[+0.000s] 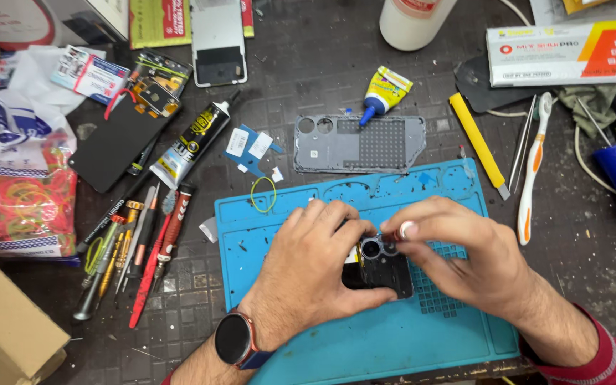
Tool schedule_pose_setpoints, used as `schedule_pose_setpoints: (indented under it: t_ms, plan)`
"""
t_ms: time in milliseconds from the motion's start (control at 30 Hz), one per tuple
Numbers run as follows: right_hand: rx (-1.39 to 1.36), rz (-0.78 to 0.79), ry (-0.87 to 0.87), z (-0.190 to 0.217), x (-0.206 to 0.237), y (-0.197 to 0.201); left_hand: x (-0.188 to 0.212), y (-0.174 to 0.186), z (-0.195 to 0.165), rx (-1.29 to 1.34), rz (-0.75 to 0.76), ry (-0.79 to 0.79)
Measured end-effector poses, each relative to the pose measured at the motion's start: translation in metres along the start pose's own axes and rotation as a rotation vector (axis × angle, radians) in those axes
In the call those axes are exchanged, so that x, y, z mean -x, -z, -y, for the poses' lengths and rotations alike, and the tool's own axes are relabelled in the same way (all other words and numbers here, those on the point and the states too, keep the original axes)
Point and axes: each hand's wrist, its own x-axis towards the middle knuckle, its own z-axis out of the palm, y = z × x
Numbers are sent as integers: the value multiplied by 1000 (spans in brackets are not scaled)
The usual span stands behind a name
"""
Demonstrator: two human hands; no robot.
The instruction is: The person uses a screwdriver to unscrew the camera-area screws of a smartphone back cover on a blue mat, then lifts the cover off the phone body. They pry along the phone's edge by hand, remove the battery from the housing, and continue prying at the frame with a thin tool.
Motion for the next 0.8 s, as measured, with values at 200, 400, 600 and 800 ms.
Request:
schedule_pose_setpoints:
  t_ms: [200,400,600,800]
  plan:
    - [-169,-46,-64,0,4,-4,1,-1,2,-12,-18,-27]
    - [-216,-70,-89,-3,4,0,1,-4,2,-11,-26,-8]
    - [-114,-38,-70,-6,4,0,0,-3,2,-5,-33,-24]
    - [-104,-29,-67,-6,4,3,-1,-4,2,-20,-24,-23]
